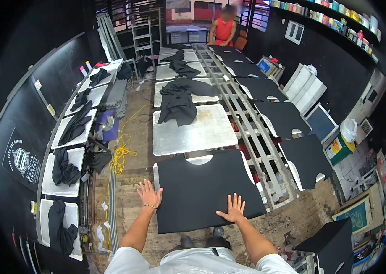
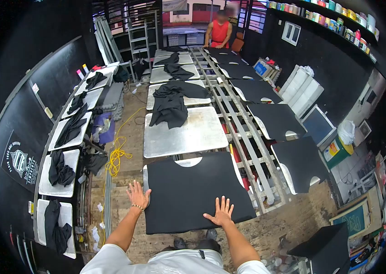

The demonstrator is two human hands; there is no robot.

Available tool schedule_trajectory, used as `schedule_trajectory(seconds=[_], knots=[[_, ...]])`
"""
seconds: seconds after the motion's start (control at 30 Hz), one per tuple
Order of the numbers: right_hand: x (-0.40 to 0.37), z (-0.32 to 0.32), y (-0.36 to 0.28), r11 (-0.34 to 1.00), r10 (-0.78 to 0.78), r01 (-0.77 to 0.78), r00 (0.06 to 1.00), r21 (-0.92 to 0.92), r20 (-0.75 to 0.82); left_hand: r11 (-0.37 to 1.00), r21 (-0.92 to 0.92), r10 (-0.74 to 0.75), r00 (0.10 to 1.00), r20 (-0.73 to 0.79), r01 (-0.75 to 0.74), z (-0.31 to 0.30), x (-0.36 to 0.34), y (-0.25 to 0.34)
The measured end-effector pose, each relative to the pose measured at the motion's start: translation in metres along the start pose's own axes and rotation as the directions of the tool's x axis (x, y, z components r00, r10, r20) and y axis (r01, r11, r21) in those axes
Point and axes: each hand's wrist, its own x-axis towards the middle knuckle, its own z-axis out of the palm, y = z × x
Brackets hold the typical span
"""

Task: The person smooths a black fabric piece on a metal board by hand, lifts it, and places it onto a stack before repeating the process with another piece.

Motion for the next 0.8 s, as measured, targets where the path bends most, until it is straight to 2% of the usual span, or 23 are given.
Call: schedule_trajectory(seconds=[0.67,0.8], knots=[[0.0022,0.0044,0.0017,1.0,-0.002,0.002,1.0,-0.024,-0.012,0.999,-0.019,-0.026,0.995,0.098,0.028,0.0022,-0.0047,0.001],[0.0002,0.0014,0.0006,1.0,-0.004,0.004,1.0,-0.017,-0.012,1.0,-0.028,-0.007,0.998,0.06,0.008,0.0068,-0.0061,-0.0004]])
